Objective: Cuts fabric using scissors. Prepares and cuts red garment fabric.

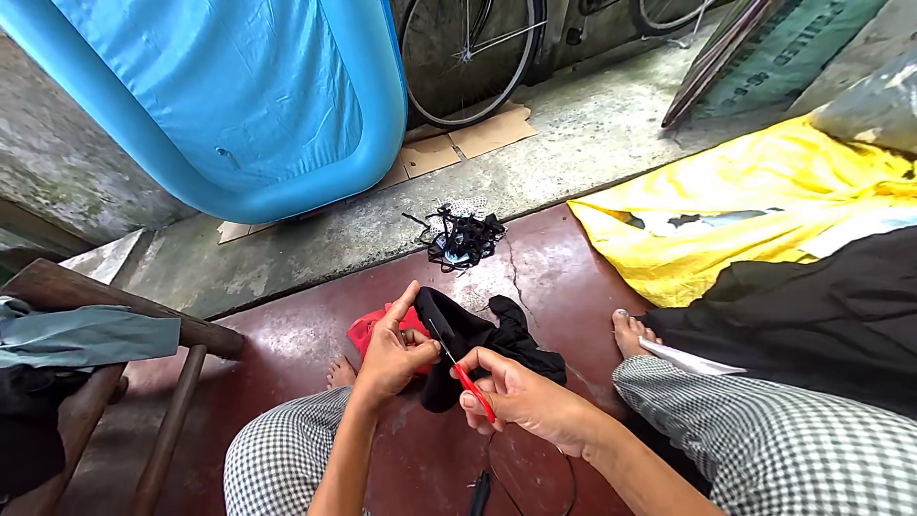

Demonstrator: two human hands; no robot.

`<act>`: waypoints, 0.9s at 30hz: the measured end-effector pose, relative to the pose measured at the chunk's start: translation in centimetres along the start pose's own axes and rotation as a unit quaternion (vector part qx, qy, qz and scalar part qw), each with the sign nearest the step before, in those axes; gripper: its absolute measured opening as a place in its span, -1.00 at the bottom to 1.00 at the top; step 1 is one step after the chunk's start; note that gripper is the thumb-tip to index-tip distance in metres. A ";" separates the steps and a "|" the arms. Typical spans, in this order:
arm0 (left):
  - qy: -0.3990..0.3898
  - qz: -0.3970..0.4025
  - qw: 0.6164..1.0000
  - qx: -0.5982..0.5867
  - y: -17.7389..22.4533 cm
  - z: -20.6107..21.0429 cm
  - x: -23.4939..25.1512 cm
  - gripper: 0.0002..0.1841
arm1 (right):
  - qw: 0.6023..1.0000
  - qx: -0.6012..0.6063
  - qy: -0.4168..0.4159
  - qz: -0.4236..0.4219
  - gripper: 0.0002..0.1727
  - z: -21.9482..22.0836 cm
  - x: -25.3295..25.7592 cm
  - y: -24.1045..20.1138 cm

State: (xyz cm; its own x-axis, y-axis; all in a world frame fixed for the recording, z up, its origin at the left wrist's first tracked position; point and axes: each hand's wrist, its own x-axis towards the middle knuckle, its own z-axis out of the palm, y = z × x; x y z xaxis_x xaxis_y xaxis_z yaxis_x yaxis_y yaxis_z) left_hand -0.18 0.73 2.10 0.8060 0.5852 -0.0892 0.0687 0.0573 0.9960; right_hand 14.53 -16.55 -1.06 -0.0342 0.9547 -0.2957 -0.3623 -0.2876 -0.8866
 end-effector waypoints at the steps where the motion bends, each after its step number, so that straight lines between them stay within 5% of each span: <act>1: 0.001 0.002 1.000 0.001 0.0 -0.1 0.0 0.07 | 1.000 0.007 0.007 -0.006 -0.54 0.2 0.1 0.1; 27: -0.054 -0.005 0.998 -0.020 0.0 0.1 -0.3 0.13 | 0.995 0.092 0.013 -0.039 -0.59 0.9 0.1 -0.2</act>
State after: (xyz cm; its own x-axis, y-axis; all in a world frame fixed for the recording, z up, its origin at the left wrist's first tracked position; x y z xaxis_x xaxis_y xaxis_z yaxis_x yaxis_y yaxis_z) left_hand -0.41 0.48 2.17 0.8641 0.4941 -0.0954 0.0544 0.0968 0.9938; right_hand 13.77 -16.29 -0.61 0.0247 0.9707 -0.2391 -0.5267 -0.1907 -0.8284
